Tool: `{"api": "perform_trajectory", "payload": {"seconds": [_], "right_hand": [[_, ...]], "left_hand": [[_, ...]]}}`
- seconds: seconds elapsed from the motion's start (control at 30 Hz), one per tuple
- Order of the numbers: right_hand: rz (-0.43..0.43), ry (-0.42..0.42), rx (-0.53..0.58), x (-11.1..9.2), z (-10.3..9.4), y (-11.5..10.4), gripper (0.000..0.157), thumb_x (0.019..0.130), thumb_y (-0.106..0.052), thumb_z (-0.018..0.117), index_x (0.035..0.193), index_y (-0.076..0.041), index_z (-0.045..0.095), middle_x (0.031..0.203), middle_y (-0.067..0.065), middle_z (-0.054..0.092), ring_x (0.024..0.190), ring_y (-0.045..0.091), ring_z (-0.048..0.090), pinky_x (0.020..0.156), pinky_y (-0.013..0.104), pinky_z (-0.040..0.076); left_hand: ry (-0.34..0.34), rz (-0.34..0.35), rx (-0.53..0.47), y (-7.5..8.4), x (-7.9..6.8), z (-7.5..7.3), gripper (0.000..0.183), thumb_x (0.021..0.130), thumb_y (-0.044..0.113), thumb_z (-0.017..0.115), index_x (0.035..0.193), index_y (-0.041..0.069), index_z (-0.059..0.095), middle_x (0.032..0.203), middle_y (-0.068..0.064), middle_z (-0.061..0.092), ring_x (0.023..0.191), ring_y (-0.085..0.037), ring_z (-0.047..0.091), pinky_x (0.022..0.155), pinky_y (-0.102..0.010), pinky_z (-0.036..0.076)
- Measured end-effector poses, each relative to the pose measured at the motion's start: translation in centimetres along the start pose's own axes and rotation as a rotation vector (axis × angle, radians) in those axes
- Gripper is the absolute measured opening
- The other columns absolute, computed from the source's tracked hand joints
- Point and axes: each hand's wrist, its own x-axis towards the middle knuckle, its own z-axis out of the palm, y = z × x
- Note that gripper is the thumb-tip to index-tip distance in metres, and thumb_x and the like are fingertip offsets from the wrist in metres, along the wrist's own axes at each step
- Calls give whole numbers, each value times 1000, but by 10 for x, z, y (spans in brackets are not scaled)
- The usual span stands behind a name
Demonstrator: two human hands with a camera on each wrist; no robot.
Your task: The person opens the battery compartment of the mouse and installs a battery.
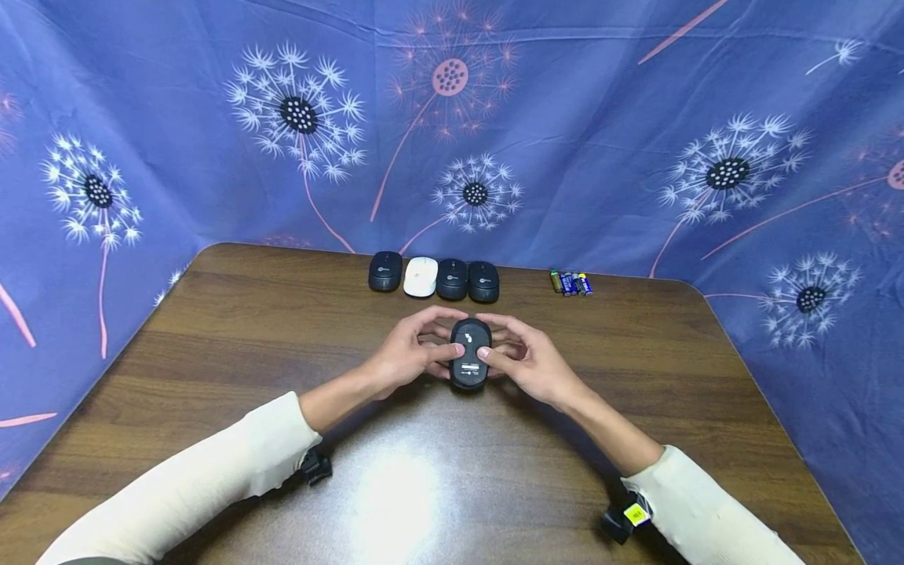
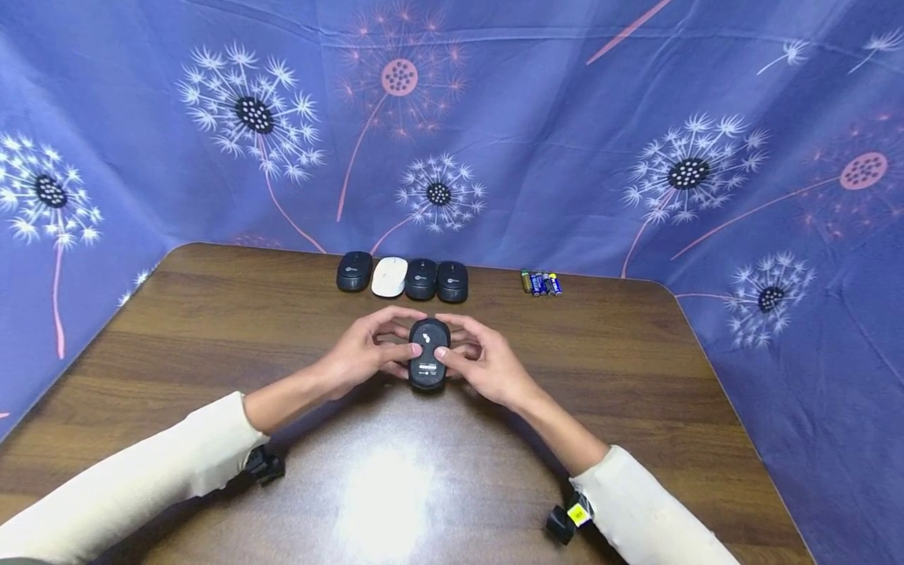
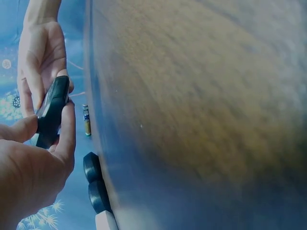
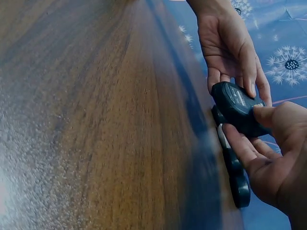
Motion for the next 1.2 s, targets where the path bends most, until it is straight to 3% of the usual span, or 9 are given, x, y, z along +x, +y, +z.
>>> {"api": "perform_trajectory", "payload": {"seconds": [0.37,0.63,0.93,1.2], "right_hand": [[-22,46,-81,-2,2,-2,50,104,-5,79,153,-2,66,127,28,78,104,33,84,82,33,73],[31,-6,-49,1,-2,-6,50,106,-5,75,154,0,62,130,32,78,103,35,84,81,43,75],[-24,29,-229,3,0,-5,46,104,-11,81,148,-6,69,133,19,80,112,29,80,93,27,67],[-12,34,-208,3,3,-6,46,104,-7,80,148,-4,69,140,20,77,121,36,78,104,46,70]], "left_hand": [[-5,-33,-4,2,0,2,56,103,-1,78,156,10,63,128,-23,71,99,-22,77,81,-41,75],[-20,-54,-45,0,1,1,58,103,-3,76,158,7,60,129,-25,68,93,-23,77,82,-41,75],[-21,-85,-63,-1,0,-1,57,103,-4,75,157,5,59,131,-27,68,92,-23,77,80,-38,75],[-10,-97,-66,-3,-1,-1,57,103,-5,76,157,5,59,130,-26,68,92,-23,77,78,-37,74]]}}
